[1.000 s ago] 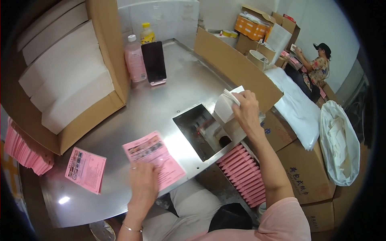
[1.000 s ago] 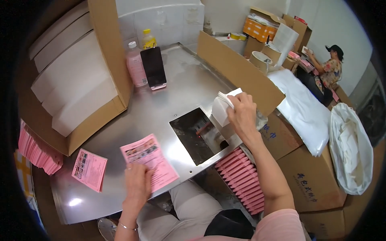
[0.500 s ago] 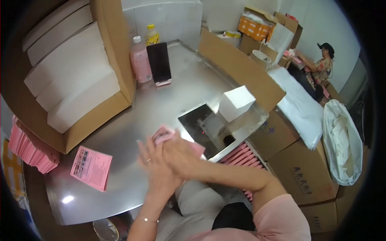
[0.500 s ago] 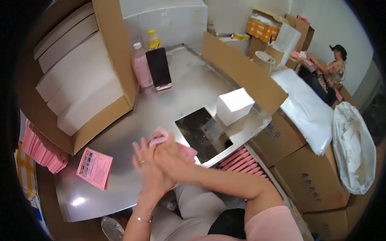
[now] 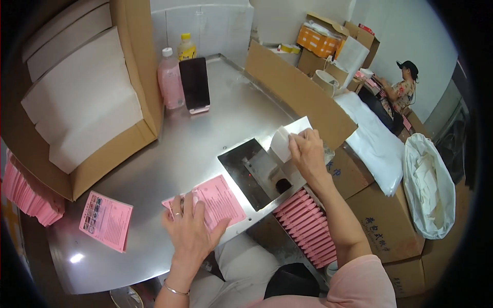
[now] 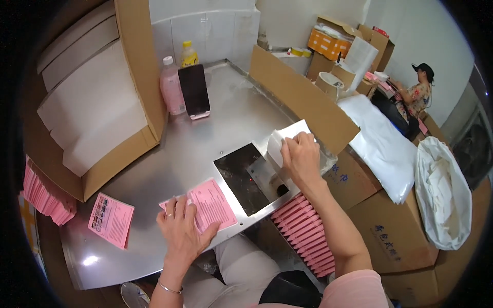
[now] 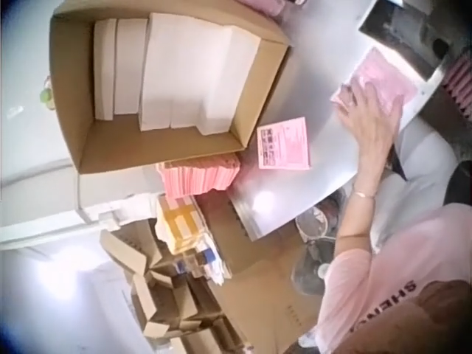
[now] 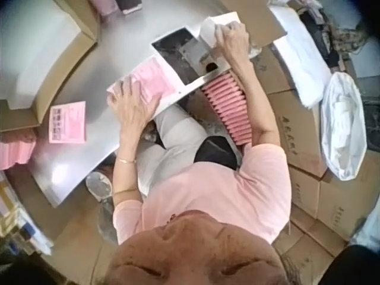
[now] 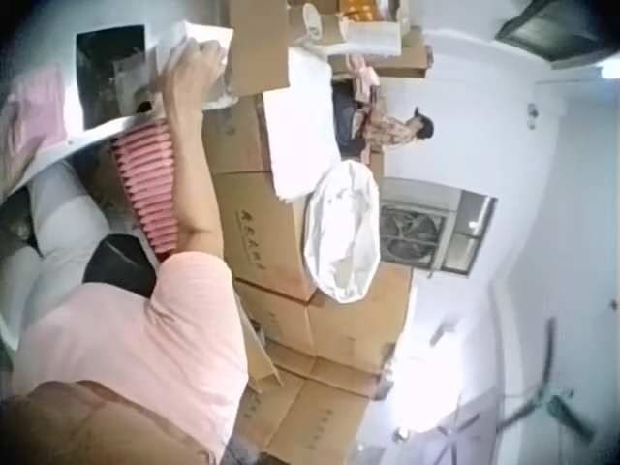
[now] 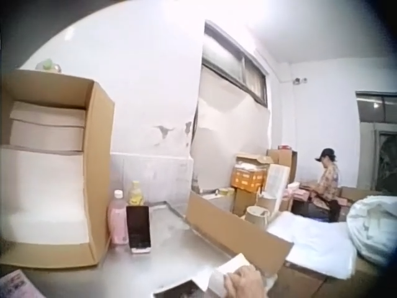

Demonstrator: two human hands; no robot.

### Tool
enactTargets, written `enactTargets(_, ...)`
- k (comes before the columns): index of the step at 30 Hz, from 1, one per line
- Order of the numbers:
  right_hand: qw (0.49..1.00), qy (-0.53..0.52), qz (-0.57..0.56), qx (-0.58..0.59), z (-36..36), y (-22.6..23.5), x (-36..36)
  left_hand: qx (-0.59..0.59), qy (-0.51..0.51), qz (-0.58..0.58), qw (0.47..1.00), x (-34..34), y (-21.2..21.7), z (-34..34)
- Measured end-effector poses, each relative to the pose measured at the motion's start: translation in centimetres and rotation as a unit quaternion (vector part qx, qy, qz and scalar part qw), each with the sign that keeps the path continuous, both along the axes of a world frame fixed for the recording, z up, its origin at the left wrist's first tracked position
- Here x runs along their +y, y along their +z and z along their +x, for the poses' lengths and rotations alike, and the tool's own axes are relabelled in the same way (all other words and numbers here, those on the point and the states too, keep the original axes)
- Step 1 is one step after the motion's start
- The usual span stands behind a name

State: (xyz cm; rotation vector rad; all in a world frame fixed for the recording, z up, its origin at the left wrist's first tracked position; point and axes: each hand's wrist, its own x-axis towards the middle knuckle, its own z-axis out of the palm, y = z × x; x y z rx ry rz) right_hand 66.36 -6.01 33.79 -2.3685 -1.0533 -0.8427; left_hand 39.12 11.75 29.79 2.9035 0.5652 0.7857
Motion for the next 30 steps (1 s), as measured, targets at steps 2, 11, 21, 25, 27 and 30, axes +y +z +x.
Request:
enactTargets(2,1.000,-0.002,0.004,0.021,-0.3,0.3,0.1,0.011,-0.018,-0.005,1.000,-0.2,0.4,-0.3)
enactTargets(11,0.999,0.021,0.038,0.027,-0.1,-0.2,-0.4,0.034,-0.028,0.001,0.999,-0.6,0.9,-0.5)
enactTargets(21,0.998,0.033,0.041,0.029,0.2,-0.4,-0.8,-0.021,-0.033,-0.027,0.999,-0.3,-0.6,0.2)
enactTargets(25,0.999,0.030,0.034,0.022,0.2,-0.4,-0.9,-0.020,-0.023,-0.011,0.999,-0.2,-0.8,0.2)
enactTargets(27,0.998,0.030,0.040,0.032,0.5,-0.5,-1.0,-0.020,-0.022,-0.008,1.000,-0.4,-0.7,0.2)
enactTargets(30,0.998,0.032,0.044,0.045,0.5,-0.4,-1.0,-0.021,-0.015,-0.005,1.000,-0.6,-0.7,0.1)
